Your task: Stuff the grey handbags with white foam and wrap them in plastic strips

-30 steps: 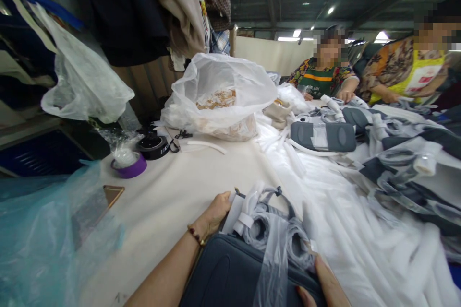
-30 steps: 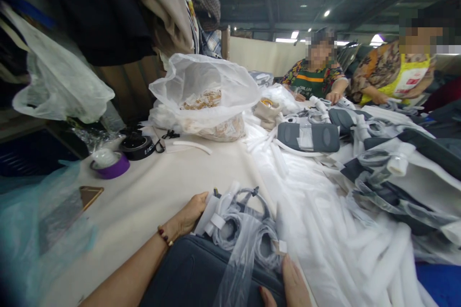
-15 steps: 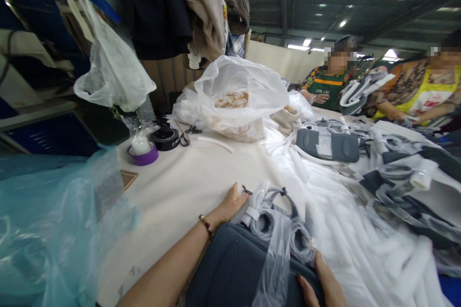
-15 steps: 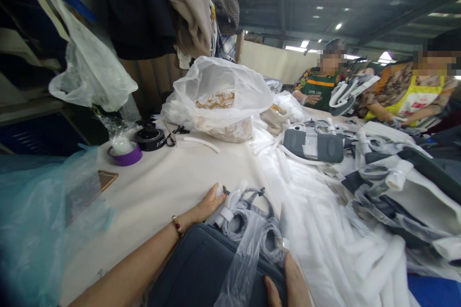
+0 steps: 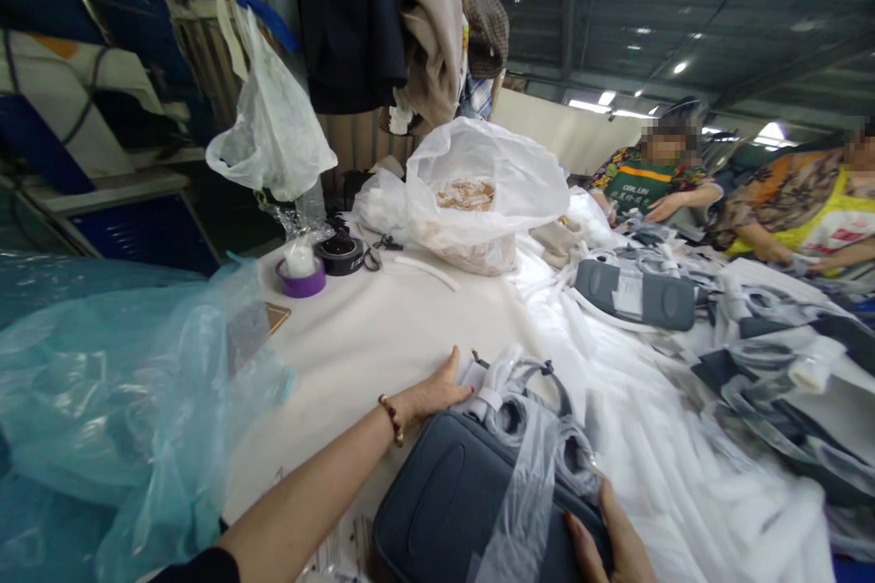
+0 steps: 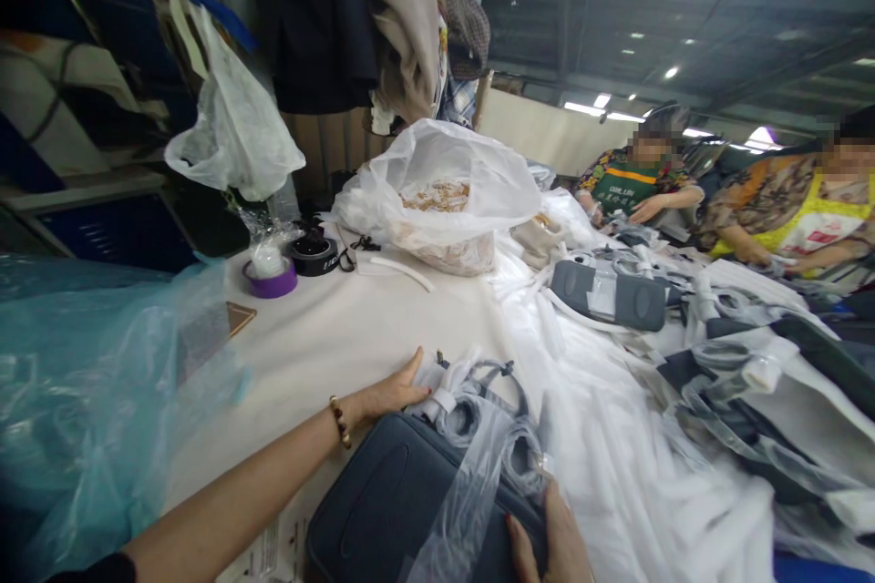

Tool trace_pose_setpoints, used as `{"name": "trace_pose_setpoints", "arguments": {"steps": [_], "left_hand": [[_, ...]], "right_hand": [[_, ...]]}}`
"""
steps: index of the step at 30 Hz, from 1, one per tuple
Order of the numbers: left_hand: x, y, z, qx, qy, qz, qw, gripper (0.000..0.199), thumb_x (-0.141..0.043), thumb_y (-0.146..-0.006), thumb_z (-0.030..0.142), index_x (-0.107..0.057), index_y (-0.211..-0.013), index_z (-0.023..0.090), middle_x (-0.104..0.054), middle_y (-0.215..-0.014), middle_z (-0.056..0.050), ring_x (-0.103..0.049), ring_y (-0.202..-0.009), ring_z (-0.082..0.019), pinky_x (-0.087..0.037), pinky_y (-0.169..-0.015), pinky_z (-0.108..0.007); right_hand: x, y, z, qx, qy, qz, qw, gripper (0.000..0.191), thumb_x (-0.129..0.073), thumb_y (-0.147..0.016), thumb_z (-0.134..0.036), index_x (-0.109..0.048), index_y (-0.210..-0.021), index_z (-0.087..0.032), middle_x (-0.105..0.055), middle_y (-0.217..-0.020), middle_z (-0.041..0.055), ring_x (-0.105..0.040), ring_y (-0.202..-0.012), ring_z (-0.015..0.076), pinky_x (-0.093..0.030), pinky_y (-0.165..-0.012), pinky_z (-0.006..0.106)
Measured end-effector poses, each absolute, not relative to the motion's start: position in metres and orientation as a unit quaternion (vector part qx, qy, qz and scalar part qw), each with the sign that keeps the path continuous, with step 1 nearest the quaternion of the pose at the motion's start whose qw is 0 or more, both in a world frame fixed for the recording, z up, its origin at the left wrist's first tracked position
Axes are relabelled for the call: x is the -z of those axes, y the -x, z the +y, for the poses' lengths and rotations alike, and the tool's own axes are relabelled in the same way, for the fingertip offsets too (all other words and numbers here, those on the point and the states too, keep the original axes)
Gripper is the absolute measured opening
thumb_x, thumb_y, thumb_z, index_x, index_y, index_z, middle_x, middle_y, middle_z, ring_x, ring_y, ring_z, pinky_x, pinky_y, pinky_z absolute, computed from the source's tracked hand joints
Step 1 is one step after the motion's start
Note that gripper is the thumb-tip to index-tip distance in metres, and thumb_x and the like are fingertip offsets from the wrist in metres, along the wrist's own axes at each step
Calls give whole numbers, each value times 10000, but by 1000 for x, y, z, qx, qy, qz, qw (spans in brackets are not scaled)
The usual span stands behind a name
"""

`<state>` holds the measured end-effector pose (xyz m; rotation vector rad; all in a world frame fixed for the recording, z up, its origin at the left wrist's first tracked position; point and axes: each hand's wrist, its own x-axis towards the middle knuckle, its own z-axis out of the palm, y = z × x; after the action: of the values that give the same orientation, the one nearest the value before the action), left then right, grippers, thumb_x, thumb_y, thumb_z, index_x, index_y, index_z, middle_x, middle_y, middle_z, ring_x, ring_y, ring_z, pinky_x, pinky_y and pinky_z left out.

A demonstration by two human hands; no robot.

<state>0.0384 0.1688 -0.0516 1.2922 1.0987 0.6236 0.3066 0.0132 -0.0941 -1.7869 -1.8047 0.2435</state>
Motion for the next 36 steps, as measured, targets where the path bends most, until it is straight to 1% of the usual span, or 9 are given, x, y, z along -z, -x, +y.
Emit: {"name": "trace_pose_setpoints", "arguments": {"steps": [5,9,11,16,23,27,30,33,36], "left_hand": [[37,-16,140,-260,-532,426,684,954,-461,-787,626,-44,-1456,89,-135,-1523,-136,-164,-1394,-258,-248,-1108,-393],[35,-8,122,-243,-508,403,721,1196,-743,-612,494,35,-1455,156,-216,-1510,-143,-330,-1327,-308,-361,-1043,-386],[37,-9,118,-260,-477,415,729,1172,-766,-621,418,32,-1455,213,-325,-1471,-131,-458,-1235,-304,-413,-994,-391],[41,-16,114,-309,-452,424,722,1035,-768,-636,355,-147,-1454,225,-533,-1314,-96,-609,-1025,-259,-492,-877,-345],[45,-15,110,-315,-483,504,643,807,-753,-605,450,-454,-1299,165,-616,-1200,-92,-578,-1088,-272,-465,-901,-322],[41,-14,102,-298,-491,539,616,688,-720,-606,544,-553,-1124,124,-679,-1025,-123,-601,-1040,-294,-482,-861,-357],[27,-18,96,-258,-481,531,648,587,-689,-617,598,-595,-979,145,-703,-871,-100,-659,-886,-277,-517,-790,-379],[8,-23,93,-213,-457,513,694,549,-707,-584,613,-611,-889,167,-710,-787,-75,-678,-816,-266,-534,-772,-371],[-6,-28,95,-179,-473,497,705,539,-691,-589,643,-631,-835,168,-719,-766,-75,-679,-842,-263,-530,-790,-339]], "right_hand": [[102,-306,10,-88,706,-640,290,607,-489,-821,-527,-439,-1305,-164,-540,-1314,127,-523,-1186,300,-424,-1009,420],[102,-292,9,-82,720,-600,340,636,-472,-802,-569,-451,-1296,-168,-535,-1314,133,-504,-1201,303,-397,-1024,447],[98,-286,11,-90,719,-587,362,621,-475,-798,-565,-471,-1278,-171,-548,-1295,135,-501,-1202,300,-394,-1023,452],[86,-279,15,-147,711,-552,410,624,-517,-765,-545,-507,-1251,-153,-537,-1306,146,-464,-1238,291,-340,-1058,464],[73,-269,-11,-270,741,-371,489,818,-530,-716,-612,-409,-1353,-113,-415,-1420,128,-335,-1335,281,-269,-1105,398],[64,-267,-23,-391,680,-307,539,743,-603,-682,-621,-512,-1277,-185,-580,-1277,76,-461,-1246,290,-390,-1017,364],[51,-271,-18,-534,579,-287,544,693,-635,-660,-619,-601,-1164,-145,-704,-1033,93,-619,-1039,298,-478,-896,385],[37,-278,-11,-607,525,-293,519,659,-664,-627,-626,-667,-1033,-107,-731,-883,102,-669,-907,289,-489,-865,381],[28,-289,-6,-626,528,-312,481,652,-672,-600,-650,-693,-975,-116,-730,-887,109,-668,-910,281,-481,-881,363]]}}
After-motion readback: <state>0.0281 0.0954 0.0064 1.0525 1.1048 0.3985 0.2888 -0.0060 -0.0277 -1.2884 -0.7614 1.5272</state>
